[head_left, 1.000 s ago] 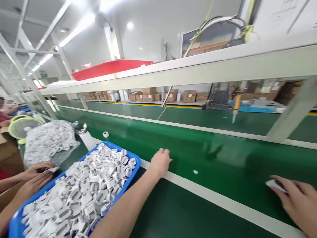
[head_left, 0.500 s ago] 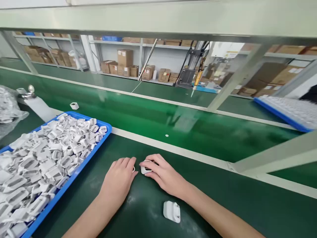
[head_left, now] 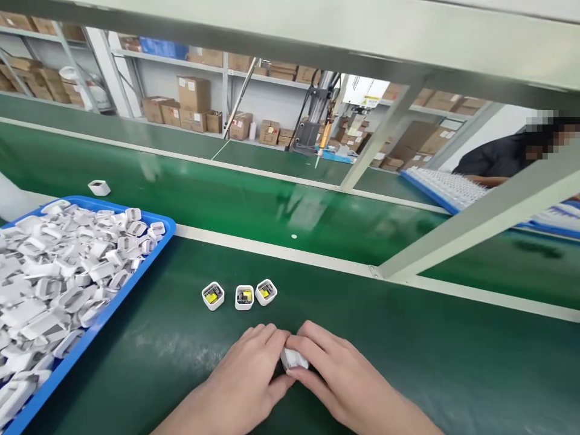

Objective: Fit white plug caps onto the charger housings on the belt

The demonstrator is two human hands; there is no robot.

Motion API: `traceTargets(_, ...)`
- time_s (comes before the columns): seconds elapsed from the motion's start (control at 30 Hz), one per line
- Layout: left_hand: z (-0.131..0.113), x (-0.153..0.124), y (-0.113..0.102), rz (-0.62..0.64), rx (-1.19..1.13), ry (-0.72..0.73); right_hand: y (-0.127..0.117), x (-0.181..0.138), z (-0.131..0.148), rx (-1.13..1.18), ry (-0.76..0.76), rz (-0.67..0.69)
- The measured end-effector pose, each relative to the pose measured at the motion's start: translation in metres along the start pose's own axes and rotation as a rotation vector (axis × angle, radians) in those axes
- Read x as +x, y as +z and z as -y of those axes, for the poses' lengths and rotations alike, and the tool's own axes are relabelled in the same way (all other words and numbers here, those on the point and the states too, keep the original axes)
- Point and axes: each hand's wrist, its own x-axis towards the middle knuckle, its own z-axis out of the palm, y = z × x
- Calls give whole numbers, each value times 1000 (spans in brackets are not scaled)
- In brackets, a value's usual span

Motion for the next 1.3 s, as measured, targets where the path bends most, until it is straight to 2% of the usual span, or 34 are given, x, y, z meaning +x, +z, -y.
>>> traceTargets(0.17, 8, 4, 6, 16, -137, -13, -23, 3, -9, 151, -128, 116)
traceTargets(0.27, 15, 6, 15, 7, -182, -15, -22, 4, -12, 164, -180, 132)
traceTargets(0.43, 21, 8, 22, -39, -170, 31, -2, 1, -15, -171, -374, -140)
traceTargets(0.57, 23, 10, 21, -60, -139, 68, 8, 2, -22, -224, -481, -260)
traceTargets(0.73, 24, 11, 22, -97, -83, 137, 11, 10, -29, 174, -380, -256)
traceTargets(0.87, 24, 11, 22, -121, -80, 151, 10, 12, -29, 85, -457, -193)
traceTargets(0.97, 25, 11, 23, -128, -82, 162, 14, 11, -27, 245, -328, -191)
traceTargets(1.03, 25, 11, 24, -119, -87, 161, 18, 10, -27, 340, -255, -269)
traceTargets(1.1, 26, 12, 24, -105, -95, 141, 19, 10, -27, 253, -332, -327)
traceTargets(1.2, 26, 11, 25, -93, -96, 110, 12, 9, -27, 57, -460, -239)
traceTargets(1.3, 26, 10, 25, -103, -82, 105, 6, 6, -27, 174, -340, -165)
